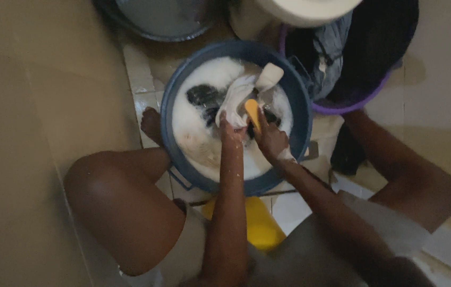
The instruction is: Hand-washing a white sneaker in a basin of soapy water using a scrubbing brush.
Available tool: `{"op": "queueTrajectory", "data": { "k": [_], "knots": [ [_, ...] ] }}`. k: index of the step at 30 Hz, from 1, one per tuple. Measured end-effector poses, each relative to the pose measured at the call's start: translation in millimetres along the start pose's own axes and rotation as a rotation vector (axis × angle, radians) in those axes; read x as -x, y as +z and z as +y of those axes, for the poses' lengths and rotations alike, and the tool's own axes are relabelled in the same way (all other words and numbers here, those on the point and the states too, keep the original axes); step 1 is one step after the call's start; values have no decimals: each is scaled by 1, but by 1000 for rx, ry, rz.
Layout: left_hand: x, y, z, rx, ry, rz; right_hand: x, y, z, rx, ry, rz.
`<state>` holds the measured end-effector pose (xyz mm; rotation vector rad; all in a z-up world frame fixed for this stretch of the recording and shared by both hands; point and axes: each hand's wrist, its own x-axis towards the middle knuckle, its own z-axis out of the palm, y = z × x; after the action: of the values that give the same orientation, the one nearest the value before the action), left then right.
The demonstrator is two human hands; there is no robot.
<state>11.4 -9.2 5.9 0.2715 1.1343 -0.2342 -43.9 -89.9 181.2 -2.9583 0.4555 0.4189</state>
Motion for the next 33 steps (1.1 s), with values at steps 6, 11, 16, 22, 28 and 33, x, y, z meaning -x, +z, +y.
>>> {"op": "queueTrajectory", "data": {
  "k": [6, 11, 16, 22, 28, 33],
  "knots": [
    [2, 5, 21, -88, -204, 16, -38, 43, 35, -129, 207, -40],
    [1, 16, 11, -330, -197, 62, 58, 27, 4, -283, 9, -293],
    [114, 65, 41, -468, -57, 144, -25, 85, 18, -223, 14, -262],
    [-7, -13, 43, -551, -46, 72, 21, 17, -37, -1162, 413, -431],
    [-142, -24, 67, -948, -747, -150, 11, 18, -44, -480, 11, -495],
    [5, -58, 29, -455, 137, -725, 29, 36, -45, -602, 299, -482]
  ]
}}
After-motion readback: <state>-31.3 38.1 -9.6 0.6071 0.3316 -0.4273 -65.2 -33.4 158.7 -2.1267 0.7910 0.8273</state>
